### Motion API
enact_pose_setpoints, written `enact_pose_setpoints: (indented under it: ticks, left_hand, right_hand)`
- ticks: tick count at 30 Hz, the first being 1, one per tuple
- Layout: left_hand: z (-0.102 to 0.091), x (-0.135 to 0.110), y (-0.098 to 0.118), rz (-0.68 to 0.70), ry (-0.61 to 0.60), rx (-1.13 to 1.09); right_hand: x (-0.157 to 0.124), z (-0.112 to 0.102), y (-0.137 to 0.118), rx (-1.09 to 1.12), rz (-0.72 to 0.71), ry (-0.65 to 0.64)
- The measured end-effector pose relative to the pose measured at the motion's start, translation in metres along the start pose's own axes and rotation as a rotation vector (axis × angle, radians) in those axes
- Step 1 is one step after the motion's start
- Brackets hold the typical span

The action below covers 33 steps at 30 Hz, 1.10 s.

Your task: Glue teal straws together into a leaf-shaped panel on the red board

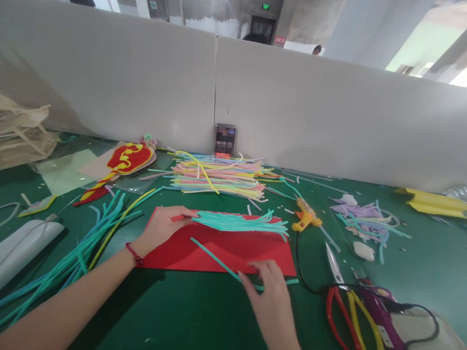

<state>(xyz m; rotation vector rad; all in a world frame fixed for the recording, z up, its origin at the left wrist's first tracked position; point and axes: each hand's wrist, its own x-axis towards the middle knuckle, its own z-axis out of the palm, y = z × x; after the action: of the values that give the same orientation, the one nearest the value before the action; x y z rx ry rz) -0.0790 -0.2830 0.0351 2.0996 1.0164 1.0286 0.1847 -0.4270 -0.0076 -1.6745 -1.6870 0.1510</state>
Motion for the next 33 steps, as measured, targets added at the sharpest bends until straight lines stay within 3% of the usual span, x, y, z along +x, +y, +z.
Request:
enact_pose_setpoints:
  ticks: [5, 11, 17, 26, 33]
  left_hand:
    - [-0.001, -0.003, -0.002, 0.013, -0.02, 0.009]
    - [-0.005, -0.01, -0.01, 0.034, -0.101, 0.007]
    - [-0.002, -0.015, -0.018, 0.103, -0.217, 0.087]
    - [-0.001, -0.017, -0.024, 0.128, -0.265, 0.158]
    - [-0.014, -0.016, -0.019, 0.084, -0.383, 0.167]
  right_hand:
    - [-0.012, 0.011, -0.012, -0.038, -0.161, -0.13]
    - [-0.012, 0.002, -0.018, -0.041, -0.285, -0.203]
    - [-0.011, -0.005, -0.029, -0.074, -0.331, -0.175]
    - [-0.01, 0.004, -0.024, -0.118, -0.326, -0.169]
    - [-0.013, 0.006, -0.025, -0.122, -0.304, -0.181]
